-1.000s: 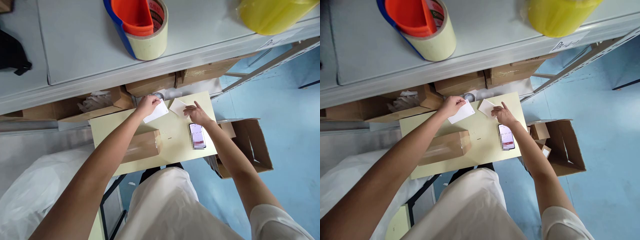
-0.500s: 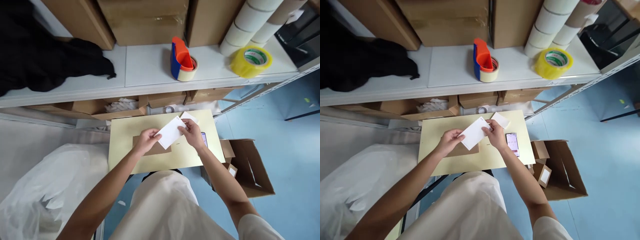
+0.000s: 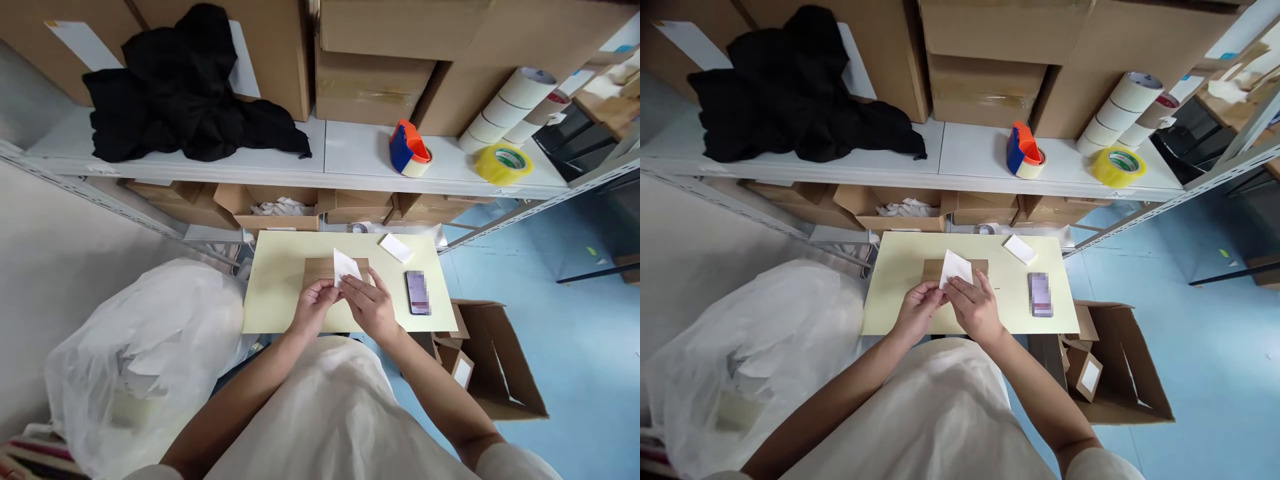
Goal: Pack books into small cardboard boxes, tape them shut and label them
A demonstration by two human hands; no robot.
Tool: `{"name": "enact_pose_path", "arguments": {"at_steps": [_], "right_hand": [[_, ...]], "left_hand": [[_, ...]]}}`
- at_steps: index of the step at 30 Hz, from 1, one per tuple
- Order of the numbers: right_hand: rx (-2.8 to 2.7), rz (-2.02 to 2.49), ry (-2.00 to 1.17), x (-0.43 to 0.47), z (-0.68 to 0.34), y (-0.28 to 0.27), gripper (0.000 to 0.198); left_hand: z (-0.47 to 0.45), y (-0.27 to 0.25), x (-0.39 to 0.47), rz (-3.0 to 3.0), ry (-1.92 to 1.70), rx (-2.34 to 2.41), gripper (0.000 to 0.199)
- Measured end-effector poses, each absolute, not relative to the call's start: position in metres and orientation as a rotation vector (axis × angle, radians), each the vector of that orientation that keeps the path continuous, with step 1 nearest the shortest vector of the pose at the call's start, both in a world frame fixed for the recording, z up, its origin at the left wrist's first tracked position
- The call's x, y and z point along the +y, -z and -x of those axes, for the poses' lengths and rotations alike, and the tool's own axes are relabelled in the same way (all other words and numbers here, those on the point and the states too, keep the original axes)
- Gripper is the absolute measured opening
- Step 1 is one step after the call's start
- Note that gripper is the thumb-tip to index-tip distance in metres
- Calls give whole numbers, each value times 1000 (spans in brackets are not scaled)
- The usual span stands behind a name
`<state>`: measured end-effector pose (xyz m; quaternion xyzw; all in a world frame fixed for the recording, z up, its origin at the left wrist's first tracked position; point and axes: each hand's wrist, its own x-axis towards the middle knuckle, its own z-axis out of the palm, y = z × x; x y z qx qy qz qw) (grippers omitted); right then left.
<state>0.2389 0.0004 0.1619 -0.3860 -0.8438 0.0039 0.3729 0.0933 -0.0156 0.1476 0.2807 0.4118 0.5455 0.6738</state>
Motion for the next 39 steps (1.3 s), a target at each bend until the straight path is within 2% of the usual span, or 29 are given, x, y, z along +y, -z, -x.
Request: {"name": "enact_pose_path", "arguments": {"at_steps": [9,26,32,35,39], "right_hand": [[-2205,770,279,-13,-243,-163,28],[-2217,819,136,-17,-247,-155,33],[-2191,828,-35,-14,-248,-155,36],[-2158,841,-167,-12,-244,-164,27],[-2034,964,-525,-8,-238,-183,16]], "left_hand": [[-78,-168,-36,-568,-1159,939,23],[-81,-161,-37,-805,-1183,1004,22],[-83,-157,-36,-889,-1190,1042,23],[-83,-158,-33,-973,-1215,1043,21],[-79,-166,-29,-1243,-1253,1084,20]]}}
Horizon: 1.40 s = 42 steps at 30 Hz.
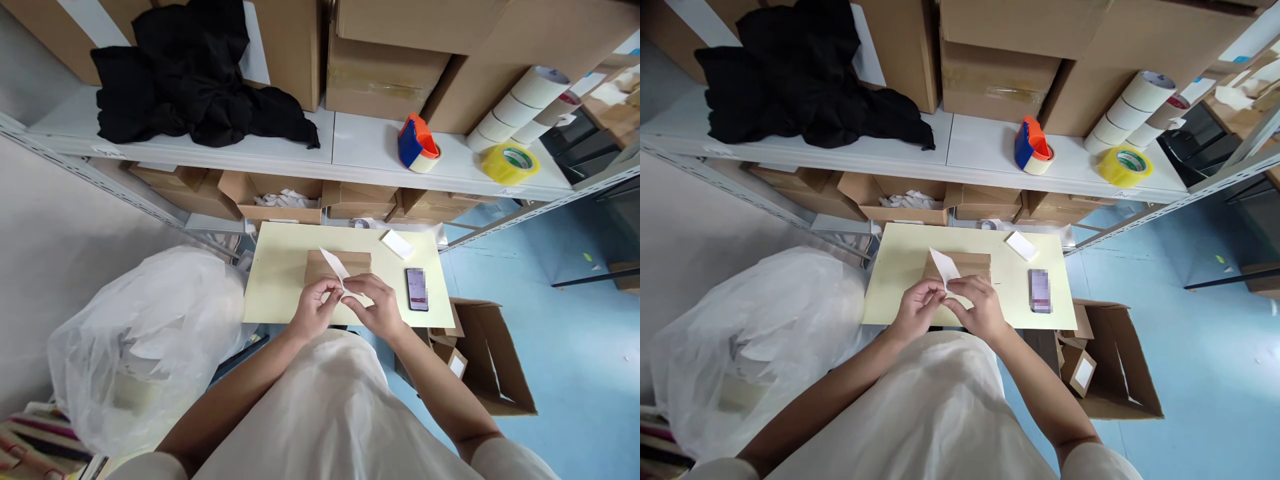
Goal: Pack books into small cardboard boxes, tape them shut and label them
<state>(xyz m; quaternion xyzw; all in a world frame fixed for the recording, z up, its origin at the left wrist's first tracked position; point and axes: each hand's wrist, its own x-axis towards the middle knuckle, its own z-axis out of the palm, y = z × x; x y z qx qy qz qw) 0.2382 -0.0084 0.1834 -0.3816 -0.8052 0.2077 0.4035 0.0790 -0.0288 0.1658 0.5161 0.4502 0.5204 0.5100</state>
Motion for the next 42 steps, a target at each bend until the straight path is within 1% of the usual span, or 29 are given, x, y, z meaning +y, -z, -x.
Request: {"name": "enact_pose_path", "arguments": {"at_steps": [2,5,8,11,14,20,26,31,34,37,42], "right_hand": [[-1998,1030,-687,-7,-236,-192,12],[-1971,1088,-825,-5,-236,-197,14],[-1832,1165,-972,-1,-238,-191,15],[-1518,1245,-1180,8,-243,-177,18],[-1212,1294,-1311,17,-253,-160,21],[-946,1291,-1482,28,-272,-139,22],[-878,1294,-1542,37,-285,-135,25],[-833,1336,-1550,41,-298,-129,24],[-765,1371,-1534,41,-305,-124,23],[-683,1387,-1484,40,-311,-119,23],[-639,1412,-1473,33,-312,-116,19]], "left_hand": [[-77,-172,-27,-1385,-1240,1116,19],[-74,-181,-23,-1495,-1182,1155,19],[-70,-184,-17,-1509,-1126,1157,16],[-57,-176,-6,-1497,-1095,1185,13],[-36,-164,7,-1424,-1054,1258,13],[4,-147,31,-1226,-995,1257,14],[29,-144,60,-952,-1031,1295,21],[49,-146,91,-1014,-984,1398,25],[67,-138,114,-1044,-952,1463,26],[86,-124,143,-1093,-940,1527,25],[105,-100,204,-1234,-925,1695,17]]}}
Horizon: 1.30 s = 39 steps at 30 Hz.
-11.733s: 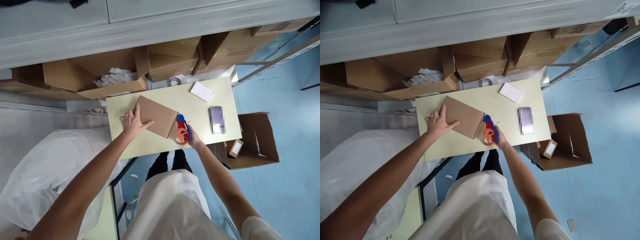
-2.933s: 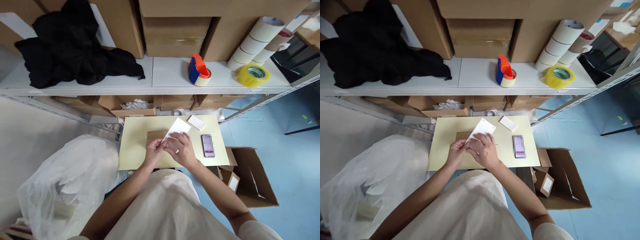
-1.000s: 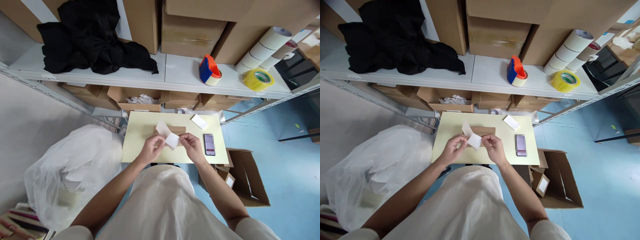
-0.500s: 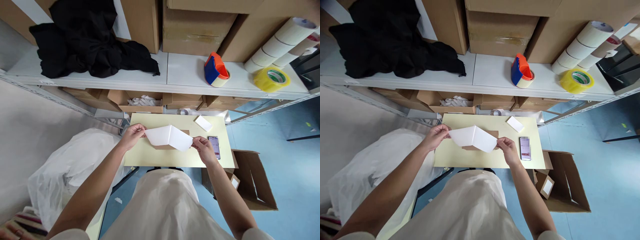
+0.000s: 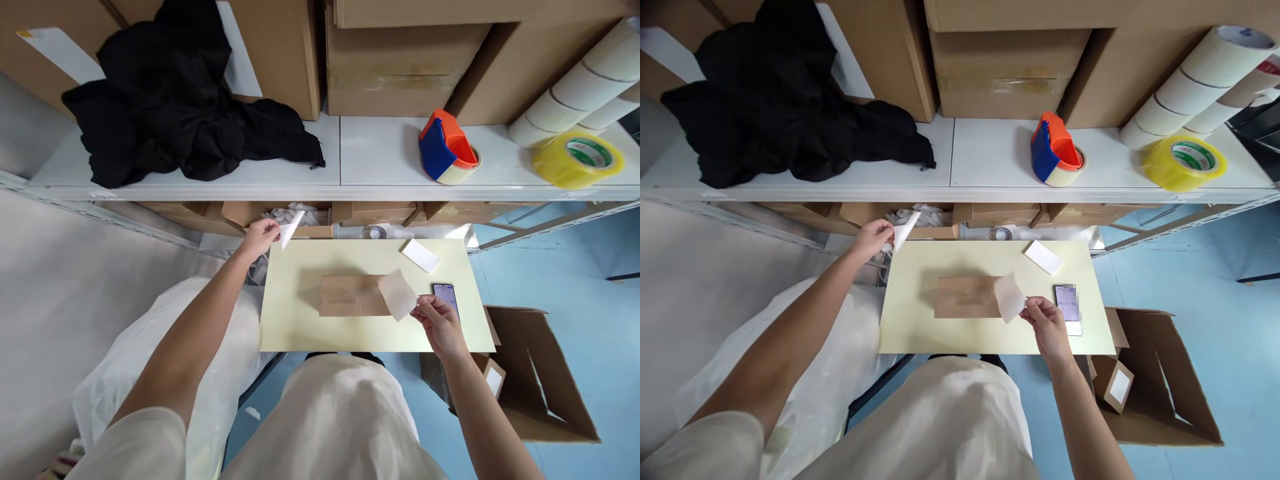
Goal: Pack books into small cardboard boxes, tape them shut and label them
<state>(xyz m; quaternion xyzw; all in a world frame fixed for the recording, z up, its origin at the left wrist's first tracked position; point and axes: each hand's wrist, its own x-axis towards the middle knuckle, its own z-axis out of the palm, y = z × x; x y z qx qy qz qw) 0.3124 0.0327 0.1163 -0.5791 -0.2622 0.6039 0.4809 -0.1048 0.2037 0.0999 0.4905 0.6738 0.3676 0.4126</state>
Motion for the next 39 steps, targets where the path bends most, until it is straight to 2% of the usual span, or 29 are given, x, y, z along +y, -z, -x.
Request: {"name": "enact_pose_path", "arguments": {"at_steps": [6,9,12,17,18,20,24,29,32,35,39], "right_hand": [[-681,1439,-1491,26,-304,-119,20],[-687,1437,-1474,26,-296,-123,20],[-728,1407,-1445,28,-284,-129,21],[-834,1320,-1412,30,-252,-137,23],[-840,1315,-1403,29,-246,-138,23],[-831,1308,-1392,25,-234,-140,23],[-820,1266,-1432,16,-224,-142,25],[-1076,1169,-1482,7,-243,-145,24],[-1237,1307,-1210,3,-260,-143,32],[-1160,1531,-961,4,-273,-134,46],[-1038,1458,-1182,10,-280,-124,34]], "left_hand": [[103,-93,279,-1402,-711,2021,13],[95,-100,283,-1425,-668,2036,11],[66,-119,236,-1474,-680,1990,11],[-28,-162,89,-1663,-783,1302,26],[-46,-167,65,-1711,-793,1248,30],[-71,-170,34,-1775,-827,1281,27],[-83,-162,18,-1841,-883,1381,6],[-71,-165,16,-1793,-947,1427,12],[-65,-171,16,-1578,-994,1462,16],[-62,-169,17,-1319,-988,1446,21],[-60,-154,13,-1134,-988,1437,24]]}}
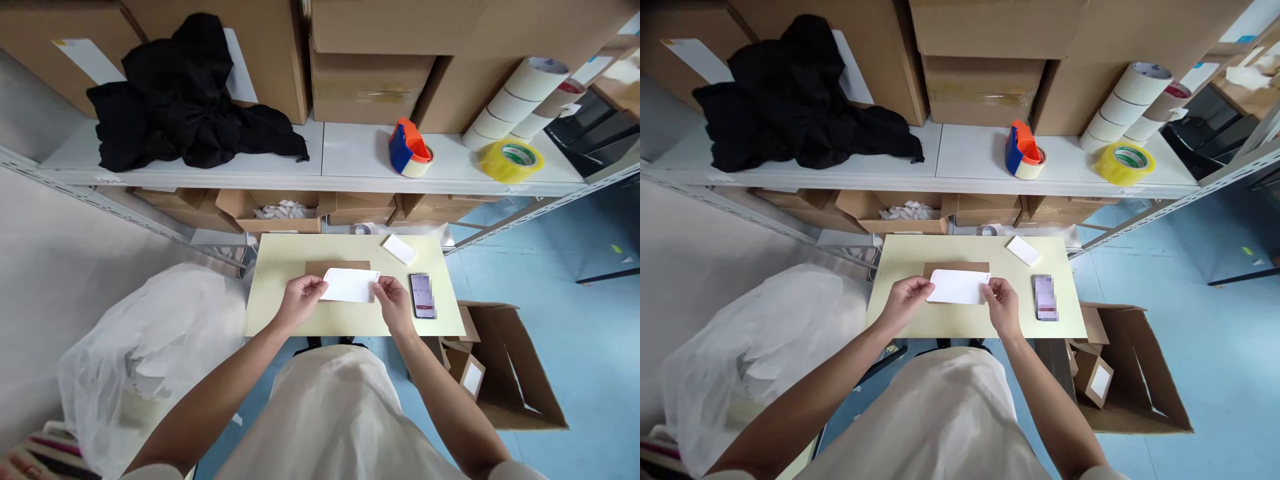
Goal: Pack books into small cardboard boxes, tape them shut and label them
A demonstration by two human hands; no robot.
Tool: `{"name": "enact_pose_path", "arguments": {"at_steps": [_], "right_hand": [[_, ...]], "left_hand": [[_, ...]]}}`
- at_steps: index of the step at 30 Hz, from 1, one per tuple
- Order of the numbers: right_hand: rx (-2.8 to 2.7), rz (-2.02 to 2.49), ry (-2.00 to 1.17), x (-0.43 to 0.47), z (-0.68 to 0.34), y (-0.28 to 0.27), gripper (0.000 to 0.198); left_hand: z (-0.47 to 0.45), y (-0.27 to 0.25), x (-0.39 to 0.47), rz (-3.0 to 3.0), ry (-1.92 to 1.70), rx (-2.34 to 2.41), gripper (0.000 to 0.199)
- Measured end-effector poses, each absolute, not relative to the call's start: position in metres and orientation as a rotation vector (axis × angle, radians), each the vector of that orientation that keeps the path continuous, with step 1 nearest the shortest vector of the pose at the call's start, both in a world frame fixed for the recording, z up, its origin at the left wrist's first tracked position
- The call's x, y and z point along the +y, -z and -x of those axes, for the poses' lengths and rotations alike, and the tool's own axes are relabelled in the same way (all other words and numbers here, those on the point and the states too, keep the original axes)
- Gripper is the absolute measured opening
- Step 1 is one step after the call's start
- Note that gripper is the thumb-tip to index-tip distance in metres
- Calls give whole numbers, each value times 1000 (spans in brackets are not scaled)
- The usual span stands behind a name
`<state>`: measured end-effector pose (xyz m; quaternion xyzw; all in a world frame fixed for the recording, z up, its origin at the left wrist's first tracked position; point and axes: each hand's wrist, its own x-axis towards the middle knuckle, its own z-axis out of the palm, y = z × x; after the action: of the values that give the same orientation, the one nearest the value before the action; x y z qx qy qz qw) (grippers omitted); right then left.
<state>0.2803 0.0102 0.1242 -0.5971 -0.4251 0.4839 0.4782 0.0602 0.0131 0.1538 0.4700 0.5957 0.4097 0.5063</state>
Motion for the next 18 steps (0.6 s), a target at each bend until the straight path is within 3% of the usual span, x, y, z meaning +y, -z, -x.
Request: {"name": "enact_pose_path", "arguments": {"at_steps": [10,18], "right_hand": [[-1166,1657,-1240,-6,-282,-93,38],[-1391,1845,-983,46,-268,-69,32]], "left_hand": [[-56,-91,-25,-1295,-840,1712,24],[-49,-70,24,-1367,-697,1823,24]]}}
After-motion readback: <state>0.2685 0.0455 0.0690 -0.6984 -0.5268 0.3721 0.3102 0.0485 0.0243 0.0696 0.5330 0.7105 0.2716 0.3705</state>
